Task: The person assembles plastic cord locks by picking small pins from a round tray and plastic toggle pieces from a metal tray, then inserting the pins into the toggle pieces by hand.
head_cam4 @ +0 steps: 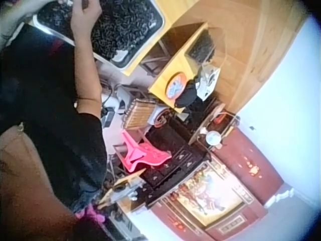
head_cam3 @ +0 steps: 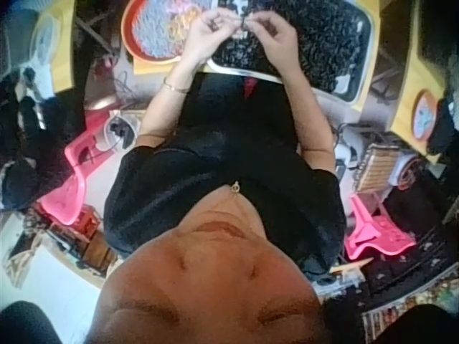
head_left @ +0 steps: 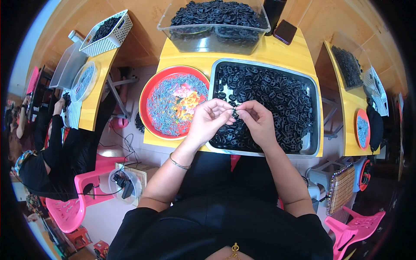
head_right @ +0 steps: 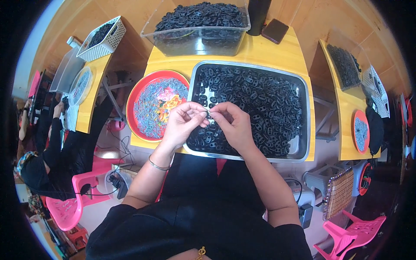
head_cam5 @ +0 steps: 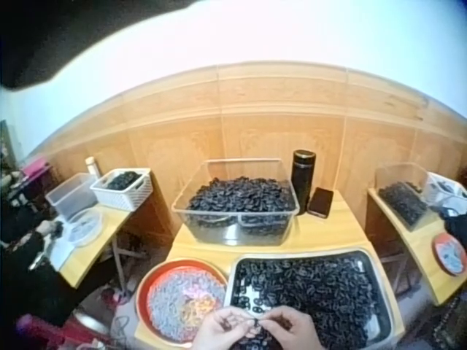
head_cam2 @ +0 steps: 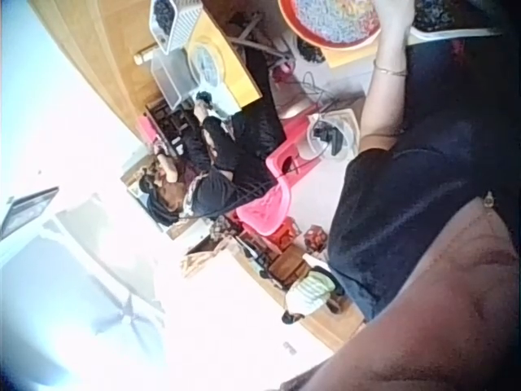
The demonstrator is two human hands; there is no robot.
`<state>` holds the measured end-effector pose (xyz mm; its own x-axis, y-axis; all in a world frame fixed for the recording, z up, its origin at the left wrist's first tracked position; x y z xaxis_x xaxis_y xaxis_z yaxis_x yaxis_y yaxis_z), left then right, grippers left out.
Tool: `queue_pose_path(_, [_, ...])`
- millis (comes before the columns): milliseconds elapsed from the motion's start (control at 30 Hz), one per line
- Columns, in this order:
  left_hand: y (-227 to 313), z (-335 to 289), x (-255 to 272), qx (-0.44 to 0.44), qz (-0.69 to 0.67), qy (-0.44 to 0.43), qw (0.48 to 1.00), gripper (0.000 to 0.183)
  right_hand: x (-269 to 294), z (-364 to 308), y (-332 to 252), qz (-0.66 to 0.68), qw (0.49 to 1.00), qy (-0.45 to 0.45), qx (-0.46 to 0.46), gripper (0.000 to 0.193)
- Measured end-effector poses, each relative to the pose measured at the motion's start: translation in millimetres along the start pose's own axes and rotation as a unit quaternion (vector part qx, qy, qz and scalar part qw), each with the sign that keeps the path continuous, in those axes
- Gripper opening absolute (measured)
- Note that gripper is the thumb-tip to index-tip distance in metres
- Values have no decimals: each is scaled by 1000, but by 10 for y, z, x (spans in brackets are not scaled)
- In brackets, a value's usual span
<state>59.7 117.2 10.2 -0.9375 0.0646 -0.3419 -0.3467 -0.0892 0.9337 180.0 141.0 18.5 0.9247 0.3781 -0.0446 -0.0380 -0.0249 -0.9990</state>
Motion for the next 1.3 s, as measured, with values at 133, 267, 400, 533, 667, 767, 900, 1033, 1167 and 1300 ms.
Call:
queue_pose_path(133, [-32, -10, -21, -10, -1, 0, 1000, 10, 17, -41, -168, -148, 986, 50, 54, 4])
queue_pose_path(267, [19, -52, -21, -63, 66, 51, 995, 8, 20, -56, -247, -210, 971, 81, 85, 6])
queue_pose_path(400, [88, -73, -35, -113, 134, 73, 982, 5, 36, -53, -215, -210, 971, 81, 86, 6])
queue_pose_path(533, [36, -57, -57, -81, 30, 67, 994, 9, 62, -13, -80, -48, 997, 58, 27, 6])
queue_pose_path(667, [36, -32, -31, -71, 15, 59, 996, 10, 44, -2, -49, 25, 999, 40, 8, 11])
queue_pose_path(767, [55, 7, -36, -62, -15, 61, 996, 10, 34, 1, -64, -22, 997, 19, 70, 11])
queue_pose_path(900, [120, 105, -3, -51, 91, 14, 994, 10, 96, 6, -76, 31, 998, 42, 19, 9])
queue_pose_path(1033, [388, 86, -380, -257, 532, -105, 800, 20, 179, 4, -81, 133, 988, 69, 30, 8])
queue_pose_path(1167, [88, 105, -430, -174, 672, -137, 707, 8, 206, 4, -102, 130, 988, 82, 26, 12])
queue_pose_path(1300, [1, 162, -511, -158, 707, -174, 667, 23, 244, 36, -56, 121, 989, 85, 17, 16])
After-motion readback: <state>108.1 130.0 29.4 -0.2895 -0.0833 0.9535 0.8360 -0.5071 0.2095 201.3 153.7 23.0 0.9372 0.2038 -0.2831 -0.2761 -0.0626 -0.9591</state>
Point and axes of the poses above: each hand's wrist, its own z-axis towards the middle knuckle, its own x-axis out of the back of the hand, y = z × x, the point moved 9 cm from there along z, towards the middle knuckle, and after that the axes turned 7 degrees about -x, right-handed, at the moved point
